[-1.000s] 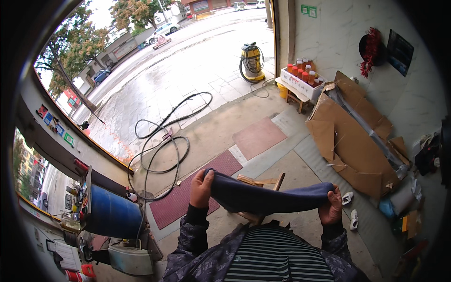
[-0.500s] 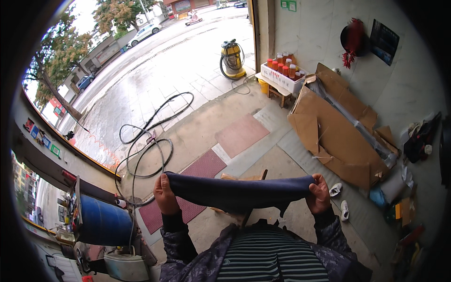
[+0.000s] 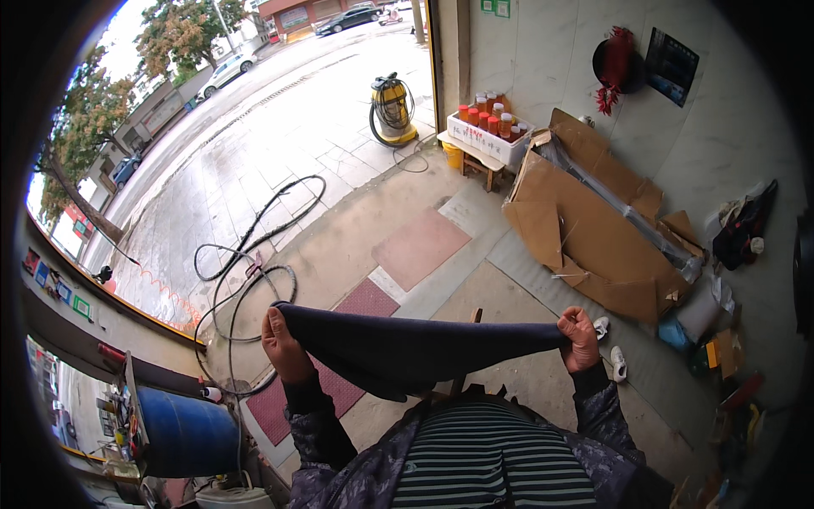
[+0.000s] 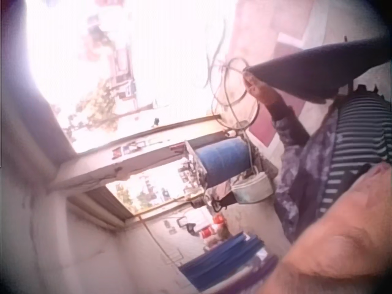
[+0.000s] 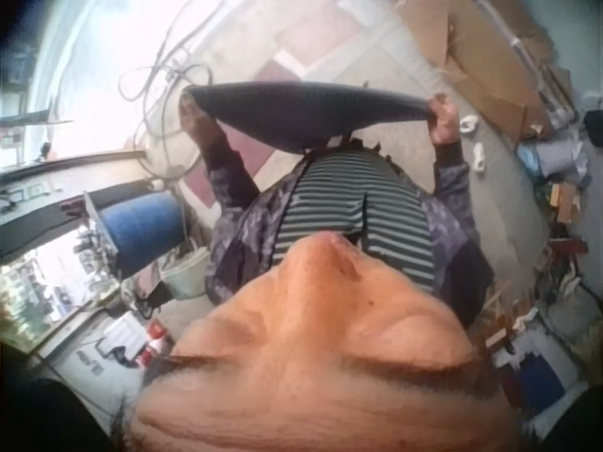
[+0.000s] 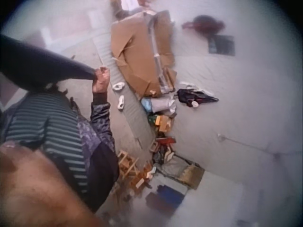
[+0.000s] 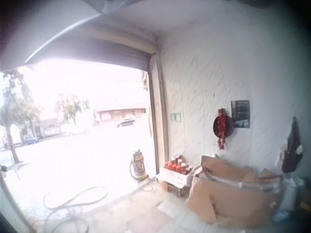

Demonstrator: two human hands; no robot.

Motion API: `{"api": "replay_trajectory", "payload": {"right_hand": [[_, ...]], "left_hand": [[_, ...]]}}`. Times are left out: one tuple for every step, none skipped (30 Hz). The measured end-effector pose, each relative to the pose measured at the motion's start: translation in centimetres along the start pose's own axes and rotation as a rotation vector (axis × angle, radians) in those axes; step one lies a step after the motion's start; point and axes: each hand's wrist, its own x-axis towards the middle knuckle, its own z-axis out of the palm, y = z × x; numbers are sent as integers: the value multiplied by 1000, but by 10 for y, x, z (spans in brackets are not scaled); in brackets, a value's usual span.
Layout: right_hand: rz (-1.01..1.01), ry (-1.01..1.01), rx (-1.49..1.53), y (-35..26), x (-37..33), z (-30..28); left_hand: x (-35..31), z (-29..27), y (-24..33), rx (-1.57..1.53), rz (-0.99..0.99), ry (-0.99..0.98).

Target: The person holds a dark blue garment and repeatedly folds it by hand. They unfold and refold the item multiple times, adjusting the edges and creases. The garment remains in the person's hands throughout the clip.

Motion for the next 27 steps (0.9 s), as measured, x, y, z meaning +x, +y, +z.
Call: {"api": "replay_trajectory", "payload": {"right_hand": [[13, 17, 2, 2, 0, 0], [29, 23, -10, 7, 0, 1], [39, 22, -27, 11, -1, 2], [44, 9, -36, 14, -1, 3], [49, -7, -48, 17, 0, 4], [46, -28, -31, 20, 1, 5], [55, -8, -46, 23, 4, 5], [55, 4, -58, 25, 8, 5], [51, 11, -70, 26, 14, 4], [68, -16, -51, 26, 21, 3], [64, -44, -41, 26, 31, 3], [60, -64, -33, 27, 43, 4], [52, -97, -18, 26, 58, 7], [71, -127, -11, 23, 75, 12], [74, -153, -12, 19, 91, 19], [73, -166, -24, 14, 108, 30], [82, -107, -51, 7, 125, 43], [42, -221, -57, -5, 141, 58], [52, -172, -99, -22, 153, 73], [-36, -221, -97, -40, 163, 89], [-167, -283, -70, -61, 166, 102], [-295, -328, -43, -81, 166, 113], [-384, -395, -33, -105, 165, 120], [-461, -409, 34, -120, 161, 124], [-473, -434, 35, -133, 157, 124], [-454, -523, -71, -128, 155, 125], [-406, -549, -158, -119, 153, 121]], "left_hand": [[5, -2, 0, 40, -20, 18], [10, -4, -1, 55, -17, 17], [14, -6, -3, 68, -14, 16], [18, -9, -4, 64, -28, 5], [21, -13, -5, 58, -43, -4], [23, -18, -6, 42, -54, -19], [25, -23, -7, 73, -72, -31], [26, -29, -7, 93, -84, -49], [26, -34, -7, 93, -84, -74], [24, -40, -7, 115, -96, -93], [23, -44, -6, 158, -106, -78], [21, -49, -5, 184, -98, -81], [20, -51, -4, 198, -92, -86], [18, -54, -1, 222, -94, -69], [17, -55, 3, 232, -96, -63], [18, -54, 6, 236, -136, -33], [19, -52, 12, 255, -64, -47], [21, -49, 20, 273, -40, -34], [21, -47, 30, 294, -21, -19], [19, -48, 44, 341, 47, 47], [13, -47, 58, 558, 180, 165], [7, -46, 71, 741, 348, 167], [-2, -47, 84, 524, 284, 167], [-12, -51, 98, 307, 220, 163], [-23, -56, 109, 88, 156, 158], [-31, -58, 109, -39, 130, 119], [-41, -63, 109, 5, 81, 108]]}}
